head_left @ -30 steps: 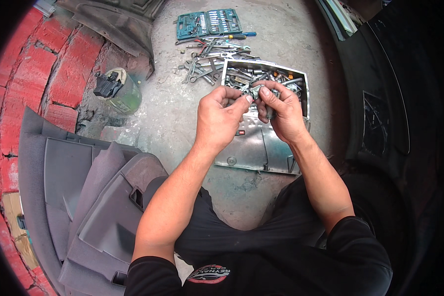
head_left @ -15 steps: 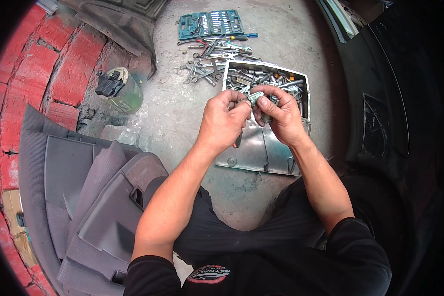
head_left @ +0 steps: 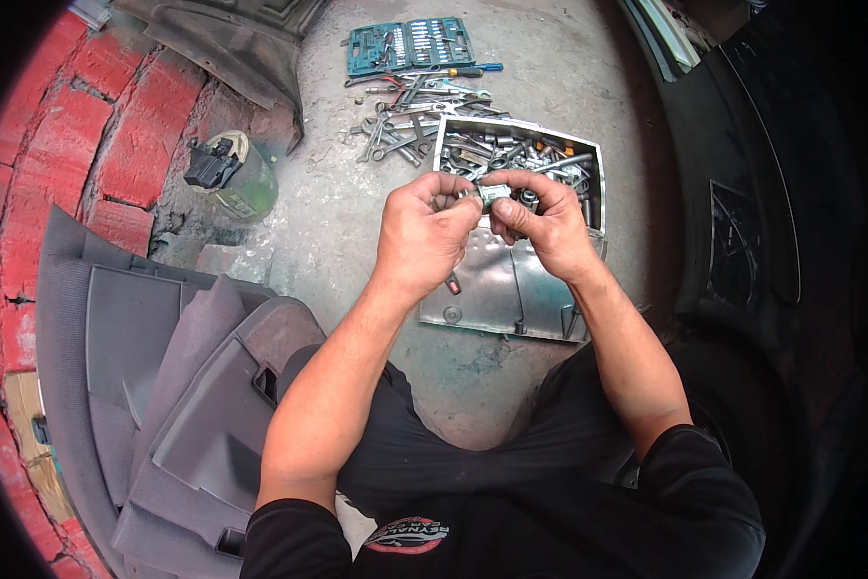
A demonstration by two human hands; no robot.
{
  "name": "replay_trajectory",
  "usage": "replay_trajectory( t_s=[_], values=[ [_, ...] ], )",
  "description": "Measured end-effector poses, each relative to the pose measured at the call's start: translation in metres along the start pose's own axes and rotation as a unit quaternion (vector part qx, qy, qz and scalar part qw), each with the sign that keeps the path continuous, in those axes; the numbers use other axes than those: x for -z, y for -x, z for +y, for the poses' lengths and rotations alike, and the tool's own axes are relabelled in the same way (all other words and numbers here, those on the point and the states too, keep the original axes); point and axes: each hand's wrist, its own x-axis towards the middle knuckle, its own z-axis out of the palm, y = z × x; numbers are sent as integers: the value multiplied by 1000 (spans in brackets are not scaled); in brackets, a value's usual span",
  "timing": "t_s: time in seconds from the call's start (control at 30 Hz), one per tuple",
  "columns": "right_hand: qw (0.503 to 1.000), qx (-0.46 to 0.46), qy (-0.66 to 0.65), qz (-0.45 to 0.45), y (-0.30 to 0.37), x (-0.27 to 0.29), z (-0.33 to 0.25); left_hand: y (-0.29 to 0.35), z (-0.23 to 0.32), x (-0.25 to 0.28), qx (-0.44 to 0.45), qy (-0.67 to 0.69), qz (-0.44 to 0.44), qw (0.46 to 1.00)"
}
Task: Inspecting and repairing a car door lock cylinder mechanism.
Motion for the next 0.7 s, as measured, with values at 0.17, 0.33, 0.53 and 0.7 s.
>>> replay_trajectory(
  t_s=[0.17,0.33,0.53,0.7],
  values=[
    [1000,2,-4,23,2,-1,4,5,2,-5,-15,-34,-11,999],
    [1000,-6,-19,21,-1,3,6,4,-3,-10,-17,23,14,999],
    [1000,0,1,1,2,8,9,-1,2,3,0,2,-41,999],
    [996,-1,-88,11,2,6,6,0,11,-5,0,22,-43,999]
  ],
)
